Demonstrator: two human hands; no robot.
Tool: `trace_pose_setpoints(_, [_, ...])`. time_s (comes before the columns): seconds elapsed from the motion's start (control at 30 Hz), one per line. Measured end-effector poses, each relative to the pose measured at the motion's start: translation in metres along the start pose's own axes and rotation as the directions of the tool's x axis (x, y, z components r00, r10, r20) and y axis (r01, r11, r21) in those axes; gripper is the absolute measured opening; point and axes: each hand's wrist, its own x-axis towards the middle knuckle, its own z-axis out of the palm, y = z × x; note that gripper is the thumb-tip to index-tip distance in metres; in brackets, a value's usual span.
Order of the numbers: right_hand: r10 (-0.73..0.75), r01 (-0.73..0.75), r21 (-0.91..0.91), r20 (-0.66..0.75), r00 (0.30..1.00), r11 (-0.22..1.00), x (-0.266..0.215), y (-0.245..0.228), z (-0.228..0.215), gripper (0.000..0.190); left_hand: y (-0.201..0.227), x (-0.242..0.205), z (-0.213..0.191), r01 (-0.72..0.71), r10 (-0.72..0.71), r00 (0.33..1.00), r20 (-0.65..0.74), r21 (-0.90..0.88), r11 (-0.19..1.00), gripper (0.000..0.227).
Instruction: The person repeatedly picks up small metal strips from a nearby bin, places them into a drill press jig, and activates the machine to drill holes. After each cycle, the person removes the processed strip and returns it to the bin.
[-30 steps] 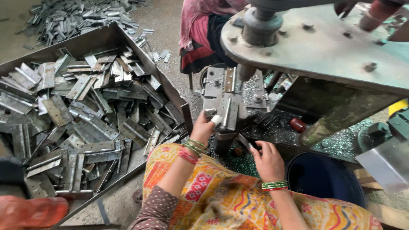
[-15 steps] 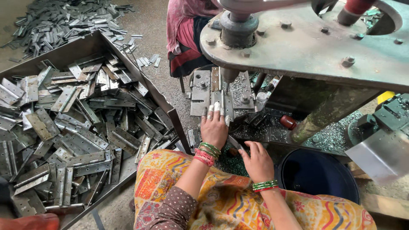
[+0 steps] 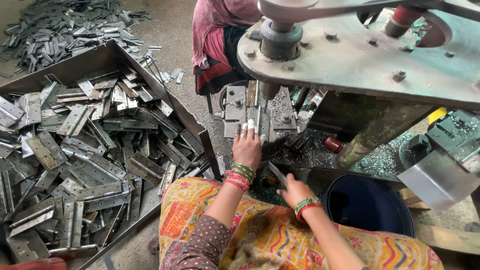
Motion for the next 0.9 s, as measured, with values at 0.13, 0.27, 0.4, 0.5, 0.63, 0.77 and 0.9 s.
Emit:
trace_pose_setpoints(0.13, [-0.028,0.028,-0.077,-0.001,1.0,0.997,0.019,-0.007,-0.028,0.048,0.001,0.028,0.019,0.057,-0.057,0.998,-0.022,-0.005,0.998,0.029])
trace_pose_setpoints(0.27, [-0.011,0.013,0.038,-0.073,0.997,0.999,-0.014,0.01,0.025,0.044,-0.001,0.032,0.016,0.053,-0.052,0.998,0.03,-0.026,0.998,0.027])
trace_pose_setpoints(0.4, [-0.034,0.042,0.059,-0.128,0.991,0.997,-0.001,0.024,0.05,0.041,-0.004,0.027,0.007,0.027,-0.033,0.994,-0.104,-0.053,0.998,0.027])
trace_pose_setpoints(0.5, [-0.013,0.018,0.078,-0.064,0.998,0.997,0.001,0.019,0.042,0.045,-0.004,0.016,0.005,0.021,-0.024,0.996,-0.089,-0.038,0.999,0.027])
trace_pose_setpoints(0.63, [0.036,-0.034,-0.046,0.043,0.998,0.998,0.007,-0.004,-0.016,0.052,0.001,0.035,0.021,0.031,-0.04,0.98,0.193,0.049,0.998,0.021])
trace_pose_setpoints(0.77, [0.039,-0.038,-0.021,0.035,0.999,0.999,0.011,-0.01,-0.027,0.048,0.003,0.056,0.032,0.066,-0.057,0.987,0.153,-0.052,0.996,0.027])
trace_pose_setpoints(0.9, [0.04,-0.035,0.062,-0.078,0.996,0.997,-0.021,0.006,0.032,0.043,0.003,0.049,0.022,0.048,-0.043,0.997,0.065,-0.085,0.995,0.027])
